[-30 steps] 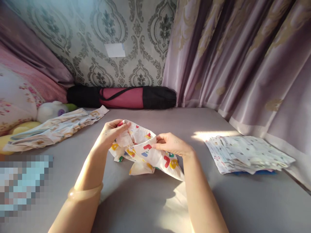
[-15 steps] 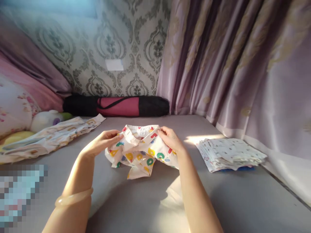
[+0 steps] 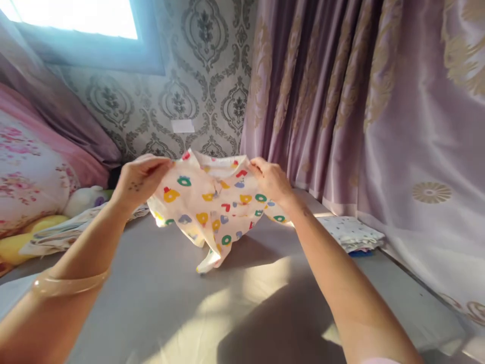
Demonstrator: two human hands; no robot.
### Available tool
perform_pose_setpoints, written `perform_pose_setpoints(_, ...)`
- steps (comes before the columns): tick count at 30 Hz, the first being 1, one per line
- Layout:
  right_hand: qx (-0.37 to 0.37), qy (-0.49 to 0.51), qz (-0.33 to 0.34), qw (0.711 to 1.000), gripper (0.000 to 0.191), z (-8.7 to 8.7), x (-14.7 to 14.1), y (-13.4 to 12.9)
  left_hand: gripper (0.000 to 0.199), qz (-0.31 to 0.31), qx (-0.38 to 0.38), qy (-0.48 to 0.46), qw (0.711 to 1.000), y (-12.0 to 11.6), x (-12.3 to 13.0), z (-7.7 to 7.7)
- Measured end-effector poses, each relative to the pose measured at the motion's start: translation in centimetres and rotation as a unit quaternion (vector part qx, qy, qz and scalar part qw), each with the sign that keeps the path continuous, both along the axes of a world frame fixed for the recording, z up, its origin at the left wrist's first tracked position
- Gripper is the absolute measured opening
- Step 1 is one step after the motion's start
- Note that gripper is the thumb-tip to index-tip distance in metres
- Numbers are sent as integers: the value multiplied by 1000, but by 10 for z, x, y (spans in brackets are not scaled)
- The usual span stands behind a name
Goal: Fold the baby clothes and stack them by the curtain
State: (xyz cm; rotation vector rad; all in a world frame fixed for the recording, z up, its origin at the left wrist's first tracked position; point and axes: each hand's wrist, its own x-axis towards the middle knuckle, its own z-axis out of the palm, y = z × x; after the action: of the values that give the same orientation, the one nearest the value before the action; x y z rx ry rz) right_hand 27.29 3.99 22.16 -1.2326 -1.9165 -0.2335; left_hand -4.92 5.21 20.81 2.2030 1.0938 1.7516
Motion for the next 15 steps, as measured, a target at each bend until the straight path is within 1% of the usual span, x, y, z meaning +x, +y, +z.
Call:
perform_pose_setpoints(1, 49, -8, -11, 999, 37, 13, -4, -11, 21, 60, 81, -1, 995, -11, 1, 8)
perform_pose_setpoints(2, 100, -8, -22, 995, 37, 26, -8, -23, 21, 116, 150, -8, 982, -22, 2, 16)
perform_pose_setpoints(3, 151, -3, -37, 988, 37, 37, -12, -33, 22, 153, 189, -15, 970, -30, 1, 22)
perform_pose_setpoints(4, 196, 3, -56, 979, 37, 45, -16, -40, 22, 171, 204, -5, 964, -34, -1, 27)
perform_pose_setpoints(5, 221, -5, -72, 973, 38, 51, -19, -45, 22, 165, 194, 30, 967, -35, -5, 31)
perform_pose_setpoints(6, 223, -43, -76, 971, 38, 54, -21, -47, 21, 142, 161, 87, 973, -33, -8, 34)
perform_pose_setpoints(7, 204, -94, -75, 972, 38, 55, -22, -45, 21, 109, 121, 161, 973, -28, -12, 36)
perform_pose_setpoints(8, 183, -139, -74, 970, 37, 54, -22, -41, 22, 82, 90, 223, 967, -21, -14, 38)
perform_pose_setpoints(9, 169, -170, -77, 968, 37, 52, -22, -35, 24, 79, 86, 243, 963, -15, -16, 39)
perform_pose_setpoints(10, 166, -180, -85, 966, 36, 50, -22, -29, 26, 103, 111, 217, 964, -10, -17, 41)
perform_pose_setpoints(11, 176, -171, -99, 964, 36, 48, -21, -22, 28, 145, 152, 160, 964, -5, -16, 42)
perform_pose_setpoints(12, 190, -156, -114, 963, 36, 46, -21, -17, 29, 185, 194, 105, 958, -2, -14, 42)
perform_pose_setpoints(13, 193, -154, -121, 962, 35, 45, -22, -13, 29, 203, 215, 88, 951, 0, -11, 43)
perform_pose_setpoints(14, 179, -171, -120, 961, 34, 44, -22, -9, 28, 196, 207, 119, 951, 2, -8, 43)
perform_pose_setpoints(15, 154, -200, -114, 961, 32, 44, -22, -7, 26, 170, 177, 179, 953, 5, -6, 42)
